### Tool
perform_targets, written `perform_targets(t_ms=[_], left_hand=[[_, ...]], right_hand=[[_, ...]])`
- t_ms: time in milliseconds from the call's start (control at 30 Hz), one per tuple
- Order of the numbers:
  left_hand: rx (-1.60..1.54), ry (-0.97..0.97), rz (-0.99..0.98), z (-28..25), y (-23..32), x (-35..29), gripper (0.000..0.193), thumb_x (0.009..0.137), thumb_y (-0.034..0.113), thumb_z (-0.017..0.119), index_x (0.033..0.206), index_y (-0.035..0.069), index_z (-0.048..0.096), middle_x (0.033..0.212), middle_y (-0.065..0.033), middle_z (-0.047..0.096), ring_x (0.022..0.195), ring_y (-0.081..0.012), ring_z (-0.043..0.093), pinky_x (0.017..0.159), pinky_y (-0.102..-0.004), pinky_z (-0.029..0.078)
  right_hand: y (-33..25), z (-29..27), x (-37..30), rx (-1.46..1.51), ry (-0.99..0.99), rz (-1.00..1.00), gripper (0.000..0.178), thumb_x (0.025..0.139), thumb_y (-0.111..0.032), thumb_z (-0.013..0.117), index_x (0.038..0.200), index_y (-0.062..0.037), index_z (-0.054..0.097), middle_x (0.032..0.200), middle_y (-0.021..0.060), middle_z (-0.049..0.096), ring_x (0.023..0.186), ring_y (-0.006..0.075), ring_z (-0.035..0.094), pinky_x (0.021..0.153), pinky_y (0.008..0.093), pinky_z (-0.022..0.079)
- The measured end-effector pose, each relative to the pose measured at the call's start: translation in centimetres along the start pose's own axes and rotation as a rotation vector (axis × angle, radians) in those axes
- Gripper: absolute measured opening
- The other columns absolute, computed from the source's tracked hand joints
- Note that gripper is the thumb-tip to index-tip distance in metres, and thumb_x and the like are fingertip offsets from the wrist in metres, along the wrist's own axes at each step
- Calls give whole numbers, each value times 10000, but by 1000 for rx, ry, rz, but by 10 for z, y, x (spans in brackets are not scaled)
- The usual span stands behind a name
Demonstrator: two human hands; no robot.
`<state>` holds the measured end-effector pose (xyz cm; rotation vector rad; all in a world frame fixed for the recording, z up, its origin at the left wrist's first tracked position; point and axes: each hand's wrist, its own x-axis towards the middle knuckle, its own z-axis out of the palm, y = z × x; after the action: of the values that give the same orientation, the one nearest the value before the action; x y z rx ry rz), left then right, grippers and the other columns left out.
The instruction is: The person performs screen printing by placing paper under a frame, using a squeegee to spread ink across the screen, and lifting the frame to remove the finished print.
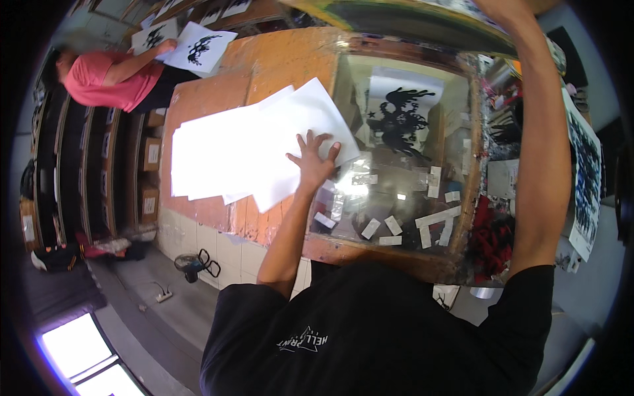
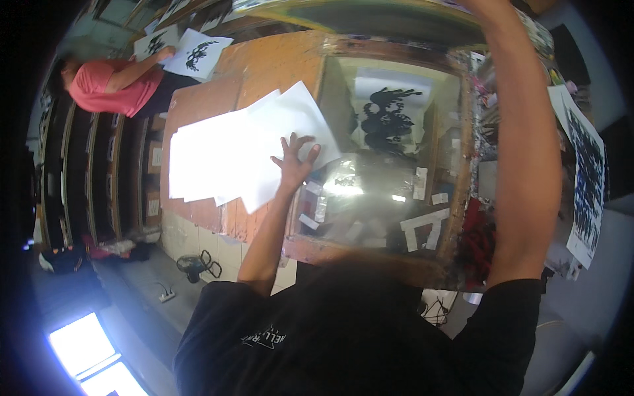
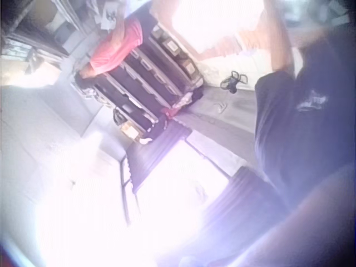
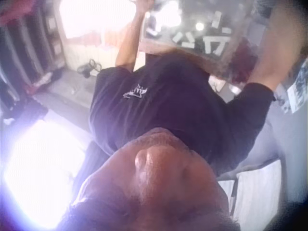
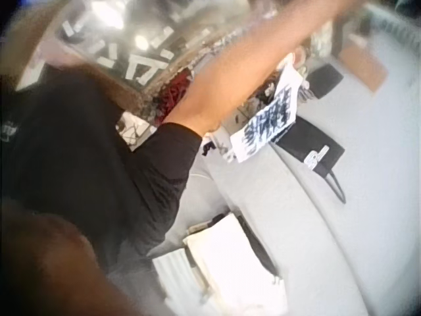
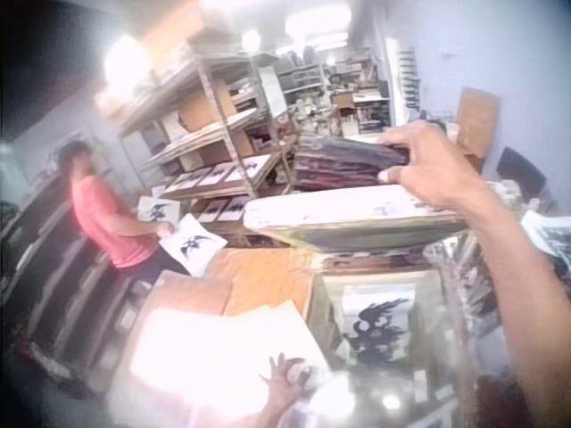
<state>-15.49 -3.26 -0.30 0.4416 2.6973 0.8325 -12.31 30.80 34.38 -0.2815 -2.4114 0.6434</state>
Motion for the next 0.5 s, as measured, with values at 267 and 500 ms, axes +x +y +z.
perform_targets(t_ms=[267, 500], left_hand=[[298, 58, 579, 130, 109, 21, 742, 1002, 567, 511, 1558, 85, 421, 1636, -290, 267, 1544, -499, 129, 1131, -792, 73], [266, -156, 860, 161, 148, 15, 750, 993, 538, 557, 1579, 102, 387, 1656, -281, 223, 1561, -461, 115, 1180, -738, 53]], right_hand=[[40, 8, 16, -196, 141, -283, 275, 752, -116, 734, 988, 24, 757, 1009, 275, 724, 986, 413, 708, 927, 462, 553], [24, -3, 27, -155, -46, -84, 261, 759, -75, 687, 979, 47, 757, 1001, 291, 720, 973, 405, 720, 907, 438, 576]])
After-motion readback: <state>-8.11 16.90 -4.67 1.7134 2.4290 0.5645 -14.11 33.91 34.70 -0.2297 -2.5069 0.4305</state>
